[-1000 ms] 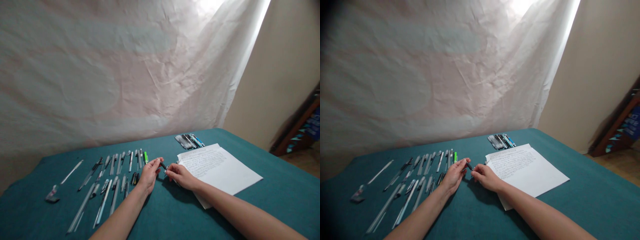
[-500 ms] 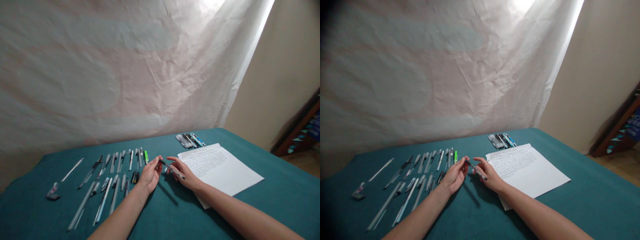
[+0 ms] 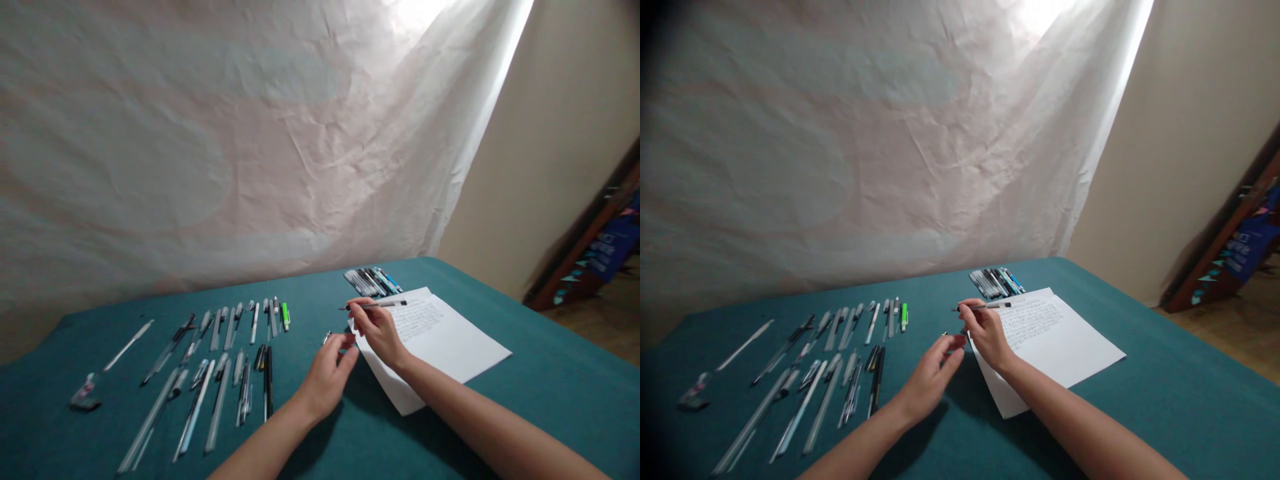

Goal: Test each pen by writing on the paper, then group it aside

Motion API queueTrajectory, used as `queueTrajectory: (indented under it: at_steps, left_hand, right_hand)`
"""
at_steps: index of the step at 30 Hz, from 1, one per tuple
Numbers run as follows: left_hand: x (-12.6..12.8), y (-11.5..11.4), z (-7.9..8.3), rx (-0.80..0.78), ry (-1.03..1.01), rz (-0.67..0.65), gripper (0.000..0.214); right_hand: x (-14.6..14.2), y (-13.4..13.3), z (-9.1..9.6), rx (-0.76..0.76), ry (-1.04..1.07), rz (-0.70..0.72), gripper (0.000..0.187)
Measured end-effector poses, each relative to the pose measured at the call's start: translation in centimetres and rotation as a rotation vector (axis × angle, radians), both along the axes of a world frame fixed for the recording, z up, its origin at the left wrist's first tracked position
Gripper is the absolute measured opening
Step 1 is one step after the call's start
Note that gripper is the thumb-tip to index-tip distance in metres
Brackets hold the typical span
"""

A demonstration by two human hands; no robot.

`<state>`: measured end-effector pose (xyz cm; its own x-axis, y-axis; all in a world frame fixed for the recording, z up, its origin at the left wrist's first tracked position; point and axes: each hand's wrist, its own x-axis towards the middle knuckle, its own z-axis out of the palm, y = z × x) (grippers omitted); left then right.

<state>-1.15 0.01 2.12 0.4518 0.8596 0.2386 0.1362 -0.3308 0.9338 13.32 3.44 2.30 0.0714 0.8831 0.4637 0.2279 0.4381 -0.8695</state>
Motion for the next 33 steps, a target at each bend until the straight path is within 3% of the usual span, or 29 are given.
queueTrajectory:
  at_steps: [4,8,13,20,26,33]
  left_hand:
    - [-0.1,-1.9,0.5,0.363,0.463,-0.247,0.041]
    - [-0.2,-2.2,0.5,0.496,0.671,-0.406,0.044]
    - [0.0,-1.8,0.2,0.477,0.713,-0.43,0.05]
    - [0.0,-1.7,-0.1,0.472,0.712,-0.423,0.05]
    - [0.1,-1.7,-0.3,0.482,0.704,-0.43,0.049]
    - [0.1,-1.6,-0.3,0.499,0.692,-0.428,0.048]
  right_hand:
    - [1.8,0.7,1.5,-0.033,0.062,-0.079,0.027]
    - [4.1,0.9,1.4,-0.129,0.131,-0.038,0.028]
    - [7.9,-0.8,-0.7,-0.328,0.059,-0.005,0.027]
    - [12.2,-2.8,-2.9,-0.305,-0.308,-0.098,0.016]
    - [12.8,-3.4,-4.1,-0.221,-0.381,-0.163,0.018]
    - [12.7,-3.5,-4.0,-0.209,-0.37,-0.198,0.015]
